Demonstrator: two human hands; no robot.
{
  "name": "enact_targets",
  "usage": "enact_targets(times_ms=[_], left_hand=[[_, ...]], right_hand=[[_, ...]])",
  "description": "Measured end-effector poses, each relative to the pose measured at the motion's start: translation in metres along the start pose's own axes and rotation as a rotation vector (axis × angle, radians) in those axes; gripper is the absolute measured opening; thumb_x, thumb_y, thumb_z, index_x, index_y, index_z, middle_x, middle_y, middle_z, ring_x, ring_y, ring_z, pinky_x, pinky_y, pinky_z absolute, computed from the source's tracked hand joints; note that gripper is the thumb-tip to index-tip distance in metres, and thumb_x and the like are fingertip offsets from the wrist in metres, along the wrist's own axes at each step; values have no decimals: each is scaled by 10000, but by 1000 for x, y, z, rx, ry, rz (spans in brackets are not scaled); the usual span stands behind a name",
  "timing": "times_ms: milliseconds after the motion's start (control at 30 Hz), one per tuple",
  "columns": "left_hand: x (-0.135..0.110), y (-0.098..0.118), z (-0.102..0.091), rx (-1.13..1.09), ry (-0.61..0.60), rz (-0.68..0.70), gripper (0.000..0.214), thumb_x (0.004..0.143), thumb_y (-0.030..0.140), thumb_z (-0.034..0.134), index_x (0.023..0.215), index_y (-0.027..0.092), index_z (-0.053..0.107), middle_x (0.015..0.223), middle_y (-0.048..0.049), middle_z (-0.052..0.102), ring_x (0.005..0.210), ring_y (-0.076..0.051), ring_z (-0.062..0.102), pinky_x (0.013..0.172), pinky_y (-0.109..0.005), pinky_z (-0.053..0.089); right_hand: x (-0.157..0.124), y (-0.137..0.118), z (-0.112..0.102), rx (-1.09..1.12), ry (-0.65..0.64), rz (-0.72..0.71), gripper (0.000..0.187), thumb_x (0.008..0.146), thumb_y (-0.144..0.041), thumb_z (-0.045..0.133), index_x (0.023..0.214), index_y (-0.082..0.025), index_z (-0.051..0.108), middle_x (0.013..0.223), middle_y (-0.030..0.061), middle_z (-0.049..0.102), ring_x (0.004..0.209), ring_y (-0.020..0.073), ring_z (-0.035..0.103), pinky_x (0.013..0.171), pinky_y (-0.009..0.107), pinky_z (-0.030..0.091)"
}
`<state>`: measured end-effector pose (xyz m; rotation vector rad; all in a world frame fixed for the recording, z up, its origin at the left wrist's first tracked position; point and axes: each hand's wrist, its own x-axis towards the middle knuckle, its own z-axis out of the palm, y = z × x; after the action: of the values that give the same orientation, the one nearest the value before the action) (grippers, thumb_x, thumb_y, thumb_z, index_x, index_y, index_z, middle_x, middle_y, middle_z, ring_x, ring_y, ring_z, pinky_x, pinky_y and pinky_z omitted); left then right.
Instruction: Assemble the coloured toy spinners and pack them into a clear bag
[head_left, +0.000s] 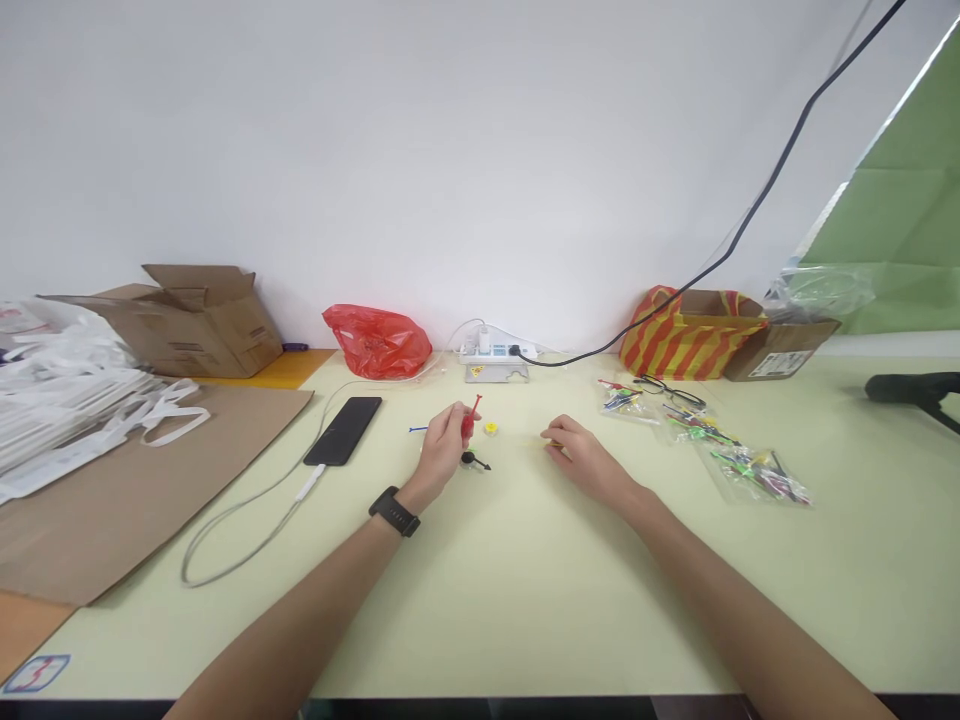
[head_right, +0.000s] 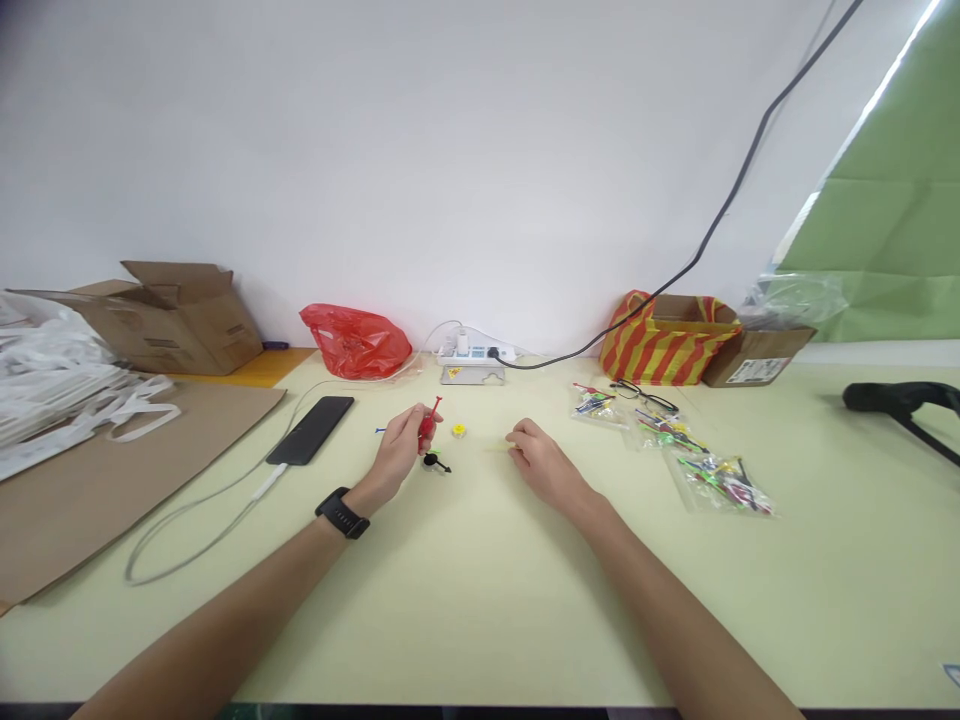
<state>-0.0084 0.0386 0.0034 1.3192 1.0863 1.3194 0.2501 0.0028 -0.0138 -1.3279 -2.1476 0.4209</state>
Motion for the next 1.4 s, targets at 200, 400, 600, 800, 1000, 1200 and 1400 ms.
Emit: enact_targets(times_ms=[200,400,600,800,1000,1200,1400], left_hand=[[-1,4,-1,-40,-23,-103,641,877,769,526,633,183,615,473,35,348,429,-104,268,466,-274,188],[-3,4,-2,51,-11,-59,677,908,764,476,589,183,618,447,11,386,429,-122,328,474,-285,211],[-4,7,-1,105,-23,-41,663,921,723,497,539,190,596,442,-6,424,442,-134,372,491,-293,247],[-6,6,-1,173,-68,10,679,958,692,443,503,202,563,428,-6,413,446,-145,386,517,-305,278],[-21,13,0,449,-266,331,519,950,500,602,528,211,510,559,-22,496,631,-192,453,664,-328,333],[-31,13,4,537,-492,446,324,909,368,657,615,235,632,668,-63,618,748,-249,559,706,-349,390],[-28,5,2,580,-484,453,160,899,327,662,805,245,761,739,-65,683,683,-230,594,644,-323,399]], right_hand=[[-2,-9,0,-73,-15,-25,264,1060,-276,404,1090,-225,661,1030,52,676,870,180,645,782,307,480],[-4,-17,8,-58,8,-27,363,1030,-164,343,1310,-239,562,1162,72,681,1002,201,649,873,323,487],[-5,-23,16,16,-6,-115,449,907,-33,346,1217,-231,604,1096,59,672,899,180,647,830,306,505],[-2,-15,23,38,98,-71,517,910,-48,397,1320,-240,649,1210,70,723,1044,196,689,912,335,530],[1,-15,21,2,217,-46,300,1023,-234,465,1150,-254,736,1020,66,736,951,208,684,880,339,530],[2,-19,15,53,232,-109,286,1061,-327,429,1087,-249,703,1084,101,671,1018,228,637,919,366,513],[-3,-23,13,71,103,-3,306,1075,-344,353,1228,-252,602,1006,57,694,896,212,653,833,344,510]])
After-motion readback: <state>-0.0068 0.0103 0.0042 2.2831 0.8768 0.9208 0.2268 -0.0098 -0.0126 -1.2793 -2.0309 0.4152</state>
